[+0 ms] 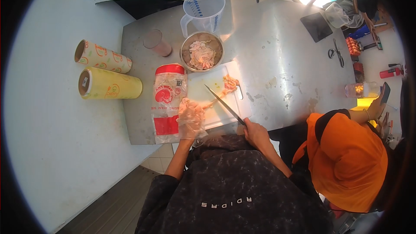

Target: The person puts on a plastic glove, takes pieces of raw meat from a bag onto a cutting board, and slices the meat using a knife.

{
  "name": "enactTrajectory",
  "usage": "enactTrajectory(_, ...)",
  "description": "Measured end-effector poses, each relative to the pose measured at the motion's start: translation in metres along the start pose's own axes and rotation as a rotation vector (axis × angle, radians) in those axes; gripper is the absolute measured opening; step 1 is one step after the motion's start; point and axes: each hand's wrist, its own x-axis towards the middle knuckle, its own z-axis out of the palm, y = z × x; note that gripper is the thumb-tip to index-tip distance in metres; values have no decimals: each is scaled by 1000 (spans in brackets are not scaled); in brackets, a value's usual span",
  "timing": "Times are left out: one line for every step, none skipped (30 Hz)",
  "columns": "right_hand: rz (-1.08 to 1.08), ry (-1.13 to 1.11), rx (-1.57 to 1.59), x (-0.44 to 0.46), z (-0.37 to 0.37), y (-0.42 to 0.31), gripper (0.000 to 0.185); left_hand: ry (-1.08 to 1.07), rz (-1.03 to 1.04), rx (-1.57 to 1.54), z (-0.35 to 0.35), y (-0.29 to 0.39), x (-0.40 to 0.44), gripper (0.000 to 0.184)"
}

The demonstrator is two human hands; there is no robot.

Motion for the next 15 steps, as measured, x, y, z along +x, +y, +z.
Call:
enactTrajectory(-4, -9, -5, 2, 3, -1, 19, -8, 210, 238, 5, -3, -2, 25)
enactTrajectory(-12, -17, -10, 7, 5, -2, 19, -6, 179, 126, 13, -3, -3, 26)
enactTrajectory(-7, -9, -30, 10, 8, -4, 18, -5, 149, 15, 11, 10, 6, 27)
enactTrajectory(3, -6, -49, 11, 12, -6, 18, -9, 118, -98, 11, 19, 10, 29)
enactTrajectory(17, -5, -67, 11, 16, -7, 17, -31, 117, -59, 16, 20, 12, 30)
enactTrajectory(9, 12, -72, 12, 21, -6, 17, -55, 118, -21, 25, 19, 12, 32)
enactTrajectory(4, 24, -77, 13, 26, -6, 16, -83, 118, 15, 34, 17, 10, 33)
enactTrajectory(1, 36, -80, 13, 32, -6, 16, -103, 129, -7, 53, 8, 6, 33)
enactTrajectory(-13, 61, -87, 19, 35, -8, 15, -118, 137, -30, 78, -6, 1, 33)
enactTrajectory(-30, 85, -93, 27, 39, -14, 15, -132, 143, -50, 85, -10, -2, 33)
enactTrajectory(-50, 116, -100, 35, 42, -18, 14, -116, 181, -26, 90, -13, -7, 32)
enactTrajectory(-64, 129, -130, 43, 46, -20, 14, -92, 224, -1, 88, -13, -6, 31)
enactTrajectory(-82, 144, -160, 51, 49, -23, 14, -66, 266, 26, 86, -13, -3, 30)
enactTrajectory(-105, 164, -191, 59, 50, -26, 14, -91, 235, 9, 85, -12, -2, 30)
enactTrajectory(-93, 140, -201, 63, 47, -28, 14, -114, 209, -7, 84, -12, -2, 30)
